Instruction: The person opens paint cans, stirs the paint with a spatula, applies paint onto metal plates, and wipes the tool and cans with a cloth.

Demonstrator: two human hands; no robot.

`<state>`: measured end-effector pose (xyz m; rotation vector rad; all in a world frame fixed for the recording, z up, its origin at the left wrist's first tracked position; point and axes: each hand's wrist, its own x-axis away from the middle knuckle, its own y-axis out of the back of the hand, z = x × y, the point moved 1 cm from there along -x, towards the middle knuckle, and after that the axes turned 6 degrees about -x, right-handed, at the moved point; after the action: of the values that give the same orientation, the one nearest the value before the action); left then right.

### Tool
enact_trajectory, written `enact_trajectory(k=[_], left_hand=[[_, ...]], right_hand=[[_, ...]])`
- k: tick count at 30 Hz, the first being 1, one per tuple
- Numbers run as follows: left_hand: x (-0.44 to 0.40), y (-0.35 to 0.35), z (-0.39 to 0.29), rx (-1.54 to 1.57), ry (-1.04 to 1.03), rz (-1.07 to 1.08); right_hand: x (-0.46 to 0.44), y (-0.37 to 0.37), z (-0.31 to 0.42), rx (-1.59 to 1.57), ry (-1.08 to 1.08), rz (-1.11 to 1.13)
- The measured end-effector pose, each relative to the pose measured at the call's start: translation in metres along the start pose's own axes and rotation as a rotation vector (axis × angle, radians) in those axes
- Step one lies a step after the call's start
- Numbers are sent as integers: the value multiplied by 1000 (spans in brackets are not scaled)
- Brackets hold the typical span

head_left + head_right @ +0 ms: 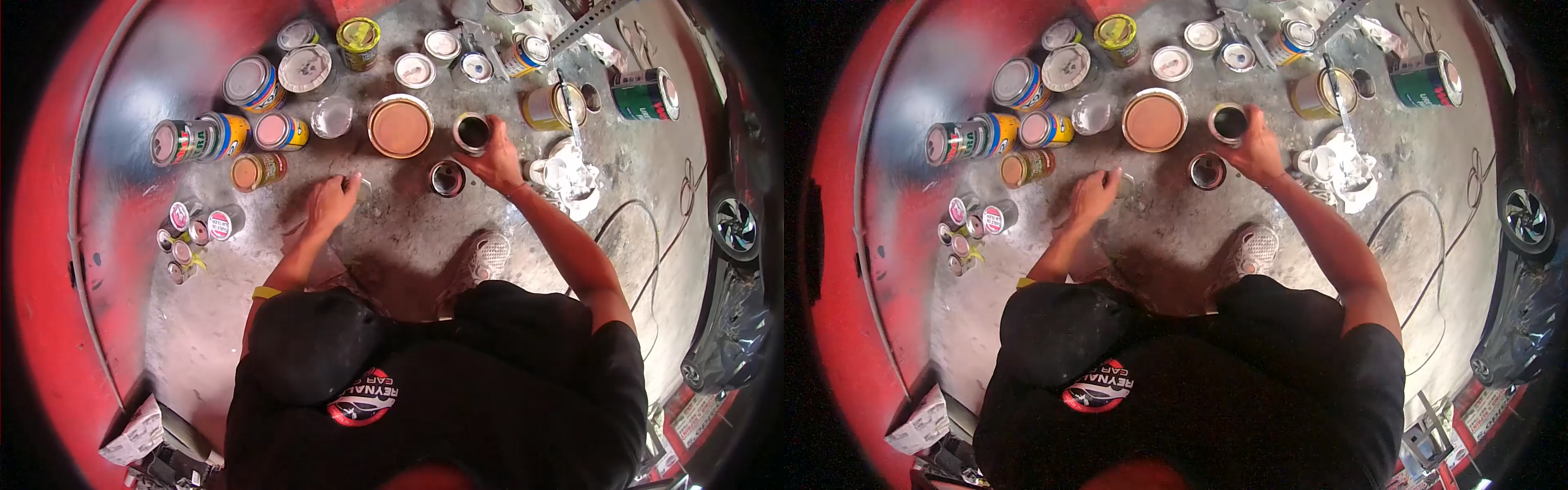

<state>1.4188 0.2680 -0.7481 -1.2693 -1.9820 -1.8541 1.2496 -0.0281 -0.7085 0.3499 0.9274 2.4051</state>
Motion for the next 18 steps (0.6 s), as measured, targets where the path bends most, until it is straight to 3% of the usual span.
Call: enact_trajectory(k=[1,2,4,6,8,10,12,13,16,18], left_hand=[[15,1,-4,-269,-143,-456],[16,2,-3,-272,-150,-456],[15,15,8,-112,-241,-795],[17,21,20,-33,-323,-828],[21,15,29,233,-326,-733],[33,16,29,212,-361,-740],[41,14,47,223,-246,-743],[41,4,72,362,-129,-731],[57,-25,167,504,98,-708],[97,-33,199,223,240,-660]], right_hand=[[-3,-3,4,12,-17,26],[-4,-5,7,12,-21,20],[-6,-9,9,-14,-84,139],[-4,-11,-10,-45,-44,153],[9,2,-9,-50,-15,158],[25,22,-1,3,15,60],[43,40,4,247,373,225],[52,41,9,279,503,173],[75,37,18,278,527,224],[80,22,11,264,508,216]])
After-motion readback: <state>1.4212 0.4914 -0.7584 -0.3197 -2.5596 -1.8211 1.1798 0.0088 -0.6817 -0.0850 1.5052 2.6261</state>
